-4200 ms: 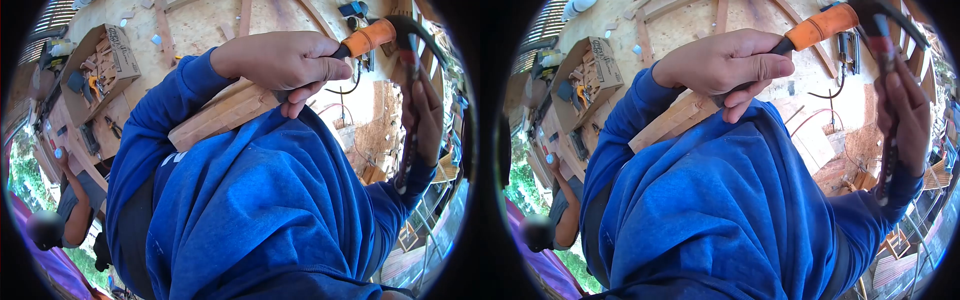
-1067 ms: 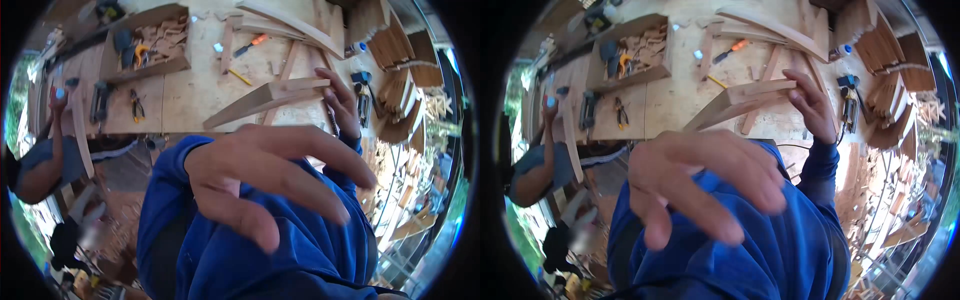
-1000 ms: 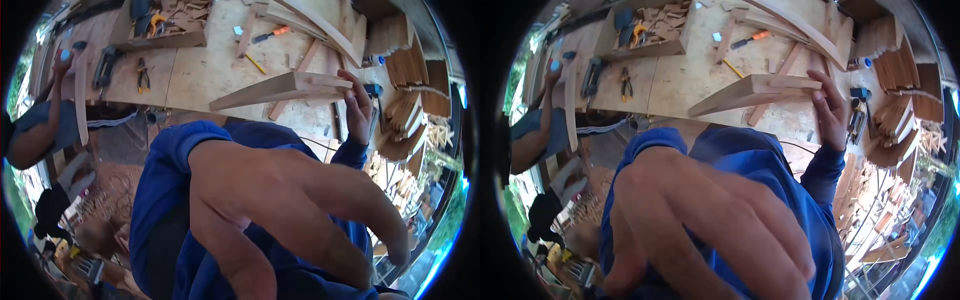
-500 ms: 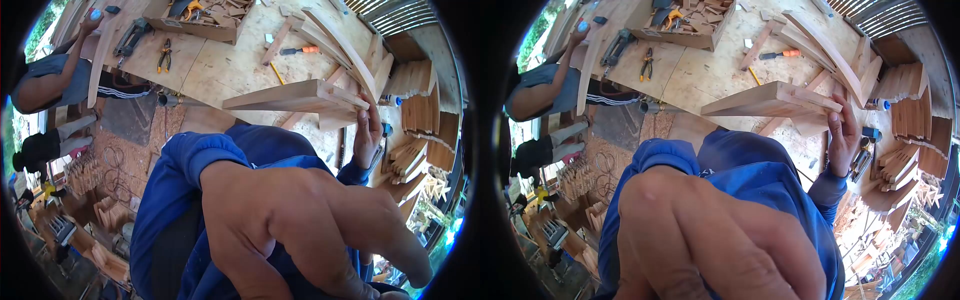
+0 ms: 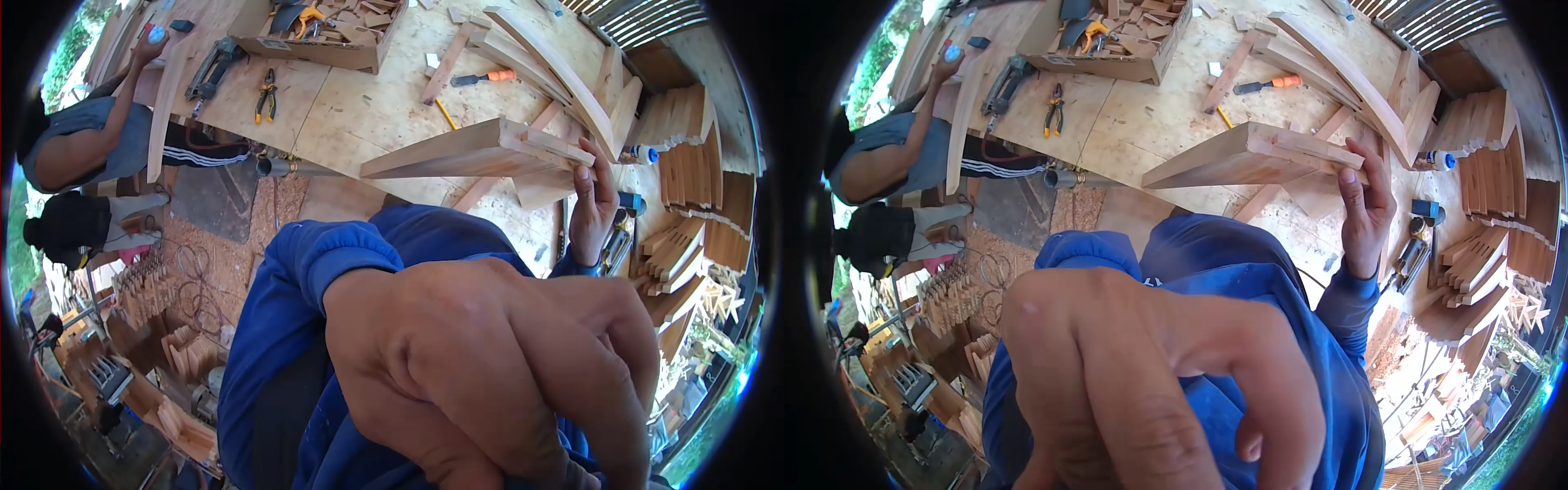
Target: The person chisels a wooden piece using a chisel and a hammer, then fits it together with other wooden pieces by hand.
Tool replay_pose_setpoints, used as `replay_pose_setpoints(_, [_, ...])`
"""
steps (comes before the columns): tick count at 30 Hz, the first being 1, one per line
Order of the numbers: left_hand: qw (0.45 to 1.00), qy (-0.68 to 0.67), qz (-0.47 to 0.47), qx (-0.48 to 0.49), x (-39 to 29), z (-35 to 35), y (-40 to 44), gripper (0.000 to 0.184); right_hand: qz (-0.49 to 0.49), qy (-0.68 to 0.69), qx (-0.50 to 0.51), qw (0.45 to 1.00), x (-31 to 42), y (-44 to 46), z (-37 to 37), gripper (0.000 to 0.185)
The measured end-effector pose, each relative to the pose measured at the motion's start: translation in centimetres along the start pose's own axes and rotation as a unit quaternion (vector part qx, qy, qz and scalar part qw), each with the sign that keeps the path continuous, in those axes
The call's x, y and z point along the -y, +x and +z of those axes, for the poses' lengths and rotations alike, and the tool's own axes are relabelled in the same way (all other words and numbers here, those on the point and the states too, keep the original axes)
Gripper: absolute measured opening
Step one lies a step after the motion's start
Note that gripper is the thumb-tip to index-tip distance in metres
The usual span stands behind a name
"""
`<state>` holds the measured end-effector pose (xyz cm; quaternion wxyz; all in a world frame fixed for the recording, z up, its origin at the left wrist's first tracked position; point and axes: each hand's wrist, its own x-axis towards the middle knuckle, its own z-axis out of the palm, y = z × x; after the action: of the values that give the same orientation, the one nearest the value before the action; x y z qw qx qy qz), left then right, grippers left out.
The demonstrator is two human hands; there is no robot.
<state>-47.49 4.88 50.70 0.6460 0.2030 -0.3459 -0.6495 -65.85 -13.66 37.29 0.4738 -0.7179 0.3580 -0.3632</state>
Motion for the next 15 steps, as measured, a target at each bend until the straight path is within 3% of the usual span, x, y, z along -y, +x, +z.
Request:
replay_pose_setpoints(6, [0.996,0.003,-0.084,-0.035,-0.4,0.4,0.1,0.068,0.042,0.078,-0.016,0.996,0.1,-0.3,0.3,0.035])
replay_pose_setpoints(7, [0.970,0.087,-0.170,-0.150,-1.3,2.4,0.8,0.069,0.029,0.076,-0.008,0.997,-0.1,-0.3,0.0,0.035])
replay_pose_setpoints(8, [0.970,0.088,-0.173,-0.147,-1.4,4.5,1.6,0.069,0.015,0.077,0.009,0.997,-0.4,-0.1,0.0,0.035])
replay_pose_setpoints(9, [0.951,-0.022,-0.170,-0.259,-1.1,6.6,2.4,0.069,0.006,0.059,0.010,0.998,-0.8,0.0,-0.2,0.034])
replay_pose_setpoints(12, [0.946,-0.066,-0.131,-0.291,-0.1,6.9,2.7,0.069,0.053,0.062,0.023,0.996,-0.2,-0.4,-0.5,0.034])
replay_pose_setpoints(13, [0.945,-0.081,-0.117,-0.295,0.2,6.9,3.0,0.069,-0.018,0.029,0.027,0.999,0.1,-0.3,-0.4,0.034])
replay_pose_setpoints(15, [0.956,-0.080,-0.089,-0.267,0.6,6.4,3.3,0.068,-0.014,0.029,0.044,0.999,0.6,-0.5,-0.8,0.035])
